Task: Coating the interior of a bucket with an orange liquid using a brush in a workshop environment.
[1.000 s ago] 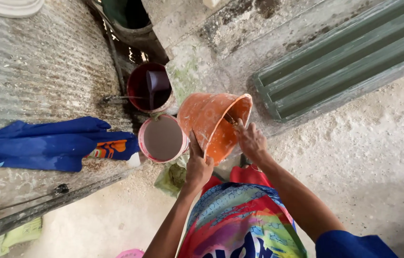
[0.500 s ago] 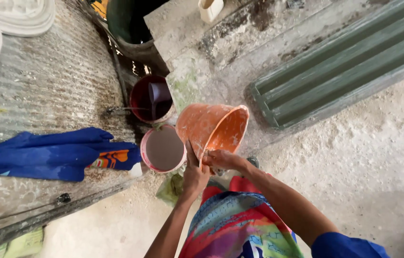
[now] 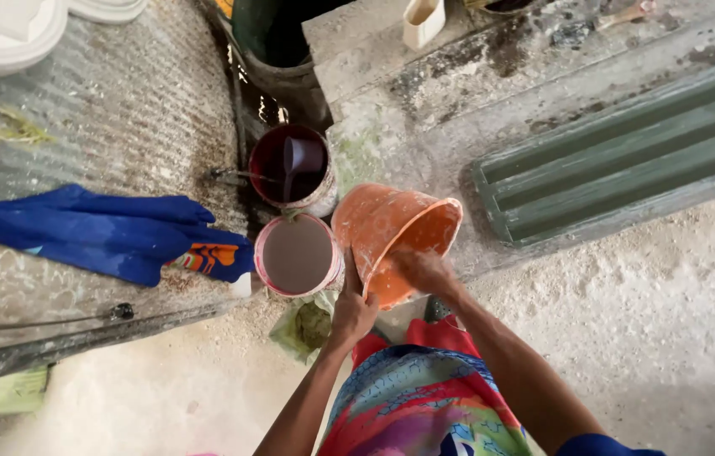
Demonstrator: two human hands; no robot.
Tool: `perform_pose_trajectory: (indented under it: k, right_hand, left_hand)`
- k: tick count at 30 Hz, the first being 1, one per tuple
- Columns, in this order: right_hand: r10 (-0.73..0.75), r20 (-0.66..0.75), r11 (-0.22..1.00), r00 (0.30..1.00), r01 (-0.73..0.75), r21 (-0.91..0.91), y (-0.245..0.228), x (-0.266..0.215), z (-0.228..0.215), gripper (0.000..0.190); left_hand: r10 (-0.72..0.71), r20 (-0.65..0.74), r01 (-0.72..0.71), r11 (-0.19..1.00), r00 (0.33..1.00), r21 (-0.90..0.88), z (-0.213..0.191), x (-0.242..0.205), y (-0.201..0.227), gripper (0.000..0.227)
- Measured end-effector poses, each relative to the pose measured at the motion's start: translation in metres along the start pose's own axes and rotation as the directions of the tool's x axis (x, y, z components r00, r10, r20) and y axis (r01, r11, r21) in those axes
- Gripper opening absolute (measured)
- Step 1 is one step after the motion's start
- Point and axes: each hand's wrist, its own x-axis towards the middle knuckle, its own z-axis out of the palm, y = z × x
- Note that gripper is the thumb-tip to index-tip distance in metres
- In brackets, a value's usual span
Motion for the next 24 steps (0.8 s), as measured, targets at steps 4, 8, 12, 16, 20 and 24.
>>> perform_pose_trajectory:
  k: [4,8,12,16,20,24]
  right_hand:
    - [0.902,0.318,0.216,0.291,-0.944,0.25,-0.008,-0.016,-0.026,0.048]
    - [0.783,0.489,0.155,0.385,-0.881,0.446,-0.056,-0.005,-0.047,0.056]
    - [0.576,0.533,0.022,0.62,-0.664,0.748,-0.072,-0.005,-0.063,0.059]
    - [0.866,0.082,0.471,0.492,-0.861,0.191,-0.064,-0.046,-0.084,0.046]
    - [0.74,0.113,0.516,0.663,-0.668,0.536,-0.092,-0.073,0.025,0.089]
    - [0.541,0.552,0.04,0.635,-0.675,0.737,-0.072,-0.057,-0.1,0.063]
  left_hand:
    - [0.063,-0.026,-0.064,0.998,0.998,-0.024,0.009,-0.002,-0.017,0.098]
    - [0.082,-0.061,-0.082,0.997,0.995,0.01,0.016,-0.003,-0.027,0.095]
    - [0.034,-0.08,-0.041,0.996,0.996,-0.08,0.005,-0.01,-0.036,0.089]
    - [0.068,-0.159,-0.089,0.988,0.985,-0.125,0.005,-0.027,-0.035,0.094]
    - [0.026,-0.267,-0.037,0.999,0.963,-0.034,0.015,-0.032,-0.015,0.095]
    - [-0.112,-0.272,0.055,0.976,0.956,-0.21,0.061,-0.014,-0.04,0.095]
